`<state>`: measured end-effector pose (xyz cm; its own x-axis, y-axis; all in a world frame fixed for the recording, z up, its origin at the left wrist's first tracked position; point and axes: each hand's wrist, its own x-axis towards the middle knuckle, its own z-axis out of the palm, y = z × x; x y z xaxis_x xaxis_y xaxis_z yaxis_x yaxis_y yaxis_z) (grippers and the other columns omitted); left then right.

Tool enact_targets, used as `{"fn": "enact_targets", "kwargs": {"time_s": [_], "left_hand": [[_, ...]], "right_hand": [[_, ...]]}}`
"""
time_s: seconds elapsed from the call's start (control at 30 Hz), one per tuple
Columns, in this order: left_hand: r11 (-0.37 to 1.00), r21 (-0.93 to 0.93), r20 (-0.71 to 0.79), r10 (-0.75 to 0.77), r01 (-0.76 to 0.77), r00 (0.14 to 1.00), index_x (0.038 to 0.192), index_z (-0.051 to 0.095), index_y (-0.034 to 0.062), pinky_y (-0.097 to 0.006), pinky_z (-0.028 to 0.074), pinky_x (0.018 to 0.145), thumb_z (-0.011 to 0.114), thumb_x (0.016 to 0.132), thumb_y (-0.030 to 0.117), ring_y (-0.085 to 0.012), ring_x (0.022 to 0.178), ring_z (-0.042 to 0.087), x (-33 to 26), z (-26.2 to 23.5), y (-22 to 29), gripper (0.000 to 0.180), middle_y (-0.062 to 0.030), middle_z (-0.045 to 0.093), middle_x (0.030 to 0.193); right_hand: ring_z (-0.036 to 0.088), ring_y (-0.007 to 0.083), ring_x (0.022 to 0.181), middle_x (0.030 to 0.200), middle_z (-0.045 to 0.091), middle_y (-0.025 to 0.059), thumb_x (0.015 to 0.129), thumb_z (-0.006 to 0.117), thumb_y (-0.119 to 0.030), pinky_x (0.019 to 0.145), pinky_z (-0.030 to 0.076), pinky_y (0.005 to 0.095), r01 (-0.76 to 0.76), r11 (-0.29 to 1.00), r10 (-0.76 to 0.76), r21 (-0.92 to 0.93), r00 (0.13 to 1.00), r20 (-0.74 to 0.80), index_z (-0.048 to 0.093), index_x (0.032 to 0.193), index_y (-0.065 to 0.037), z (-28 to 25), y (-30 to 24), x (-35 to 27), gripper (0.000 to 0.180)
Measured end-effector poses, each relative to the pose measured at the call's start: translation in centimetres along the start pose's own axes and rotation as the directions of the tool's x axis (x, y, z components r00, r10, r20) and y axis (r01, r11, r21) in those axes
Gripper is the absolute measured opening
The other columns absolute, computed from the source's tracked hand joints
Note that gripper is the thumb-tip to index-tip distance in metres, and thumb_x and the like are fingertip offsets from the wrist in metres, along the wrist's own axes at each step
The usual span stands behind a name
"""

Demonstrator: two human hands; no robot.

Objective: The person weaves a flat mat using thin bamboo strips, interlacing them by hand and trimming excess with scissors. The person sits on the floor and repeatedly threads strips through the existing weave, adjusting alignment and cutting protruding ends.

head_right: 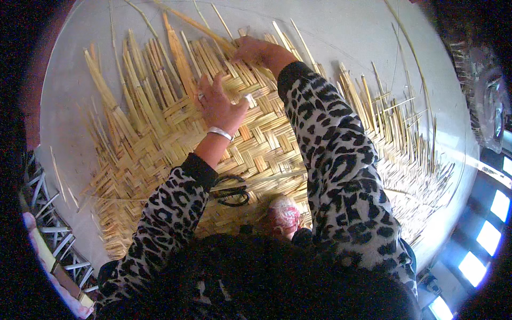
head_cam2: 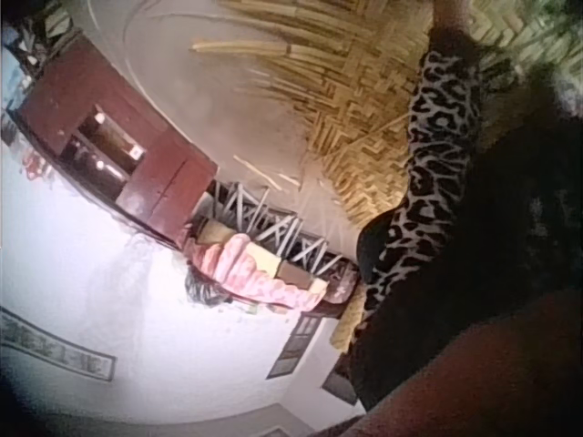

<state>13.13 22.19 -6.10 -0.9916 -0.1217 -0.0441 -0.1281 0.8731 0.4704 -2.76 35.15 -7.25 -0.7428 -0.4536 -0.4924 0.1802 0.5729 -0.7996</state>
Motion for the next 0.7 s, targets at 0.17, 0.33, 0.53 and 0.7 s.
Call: {"fn": "enact_targets", "kwargs": {"time_s": [0.17,0.33,0.53,0.7], "left_hand": [[0.997,0.075,0.005,-0.033,0.032,0.999,0.145,0.034,0.0154,-0.057,0.010,0.115,0.076,0.067,0.048,-0.0406,0.143,0.019,-0.7,0.6,1.0,0.095,-0.0237,0.027,0.150],[0.995,0.049,0.045,-0.090,0.087,0.995,0.146,0.032,0.0133,-0.057,0.013,0.114,0.077,0.066,0.040,-0.0403,0.143,0.019,-0.7,0.3,1.2,0.096,-0.0217,0.026,0.151],[0.997,0.052,0.070,0.056,-0.060,0.996,0.144,0.035,0.0087,-0.053,0.019,0.115,0.076,0.071,0.040,-0.0399,0.141,0.024,-1.3,-1.3,-1.1,0.090,-0.0213,0.028,0.151],[0.867,-0.065,0.160,0.498,-0.494,0.852,0.142,0.039,0.0056,-0.050,0.028,0.111,0.073,0.080,0.036,-0.0413,0.135,0.035,-4.1,-5.4,-5.8,0.077,-0.0242,0.033,0.147]], "right_hand": [[0.062,0.0243,0.093,0.103,0.067,0.0147,0.076,0.072,-0.028,0.084,0.049,0.0386,-0.016,0.999,0.016,-0.050,1.000,0.000,0.061,0.118,0.002,-0.2,-0.4,-0.8,0.053],[0.062,0.0263,0.097,0.105,0.067,0.0165,0.079,0.070,-0.027,0.086,0.049,0.0393,0.063,0.980,-0.063,-0.186,0.998,0.006,0.062,0.117,0.002,-0.5,-2.5,-2.7,0.049],[0.057,0.0321,0.116,0.123,0.061,0.0184,0.082,0.068,-0.035,0.100,0.043,0.0429,0.030,0.961,-0.142,-0.274,0.905,-0.400,0.048,0.135,-0.004,1.4,-3.0,-3.7,0.065],[0.033,0.0325,0.138,0.145,0.041,0.0152,0.085,0.066,-0.042,0.111,0.030,0.0507,0.030,0.401,-0.581,-0.916,0.781,-0.229,0.041,0.142,-0.010,8.8,-2.5,-5.9,0.070]]}}
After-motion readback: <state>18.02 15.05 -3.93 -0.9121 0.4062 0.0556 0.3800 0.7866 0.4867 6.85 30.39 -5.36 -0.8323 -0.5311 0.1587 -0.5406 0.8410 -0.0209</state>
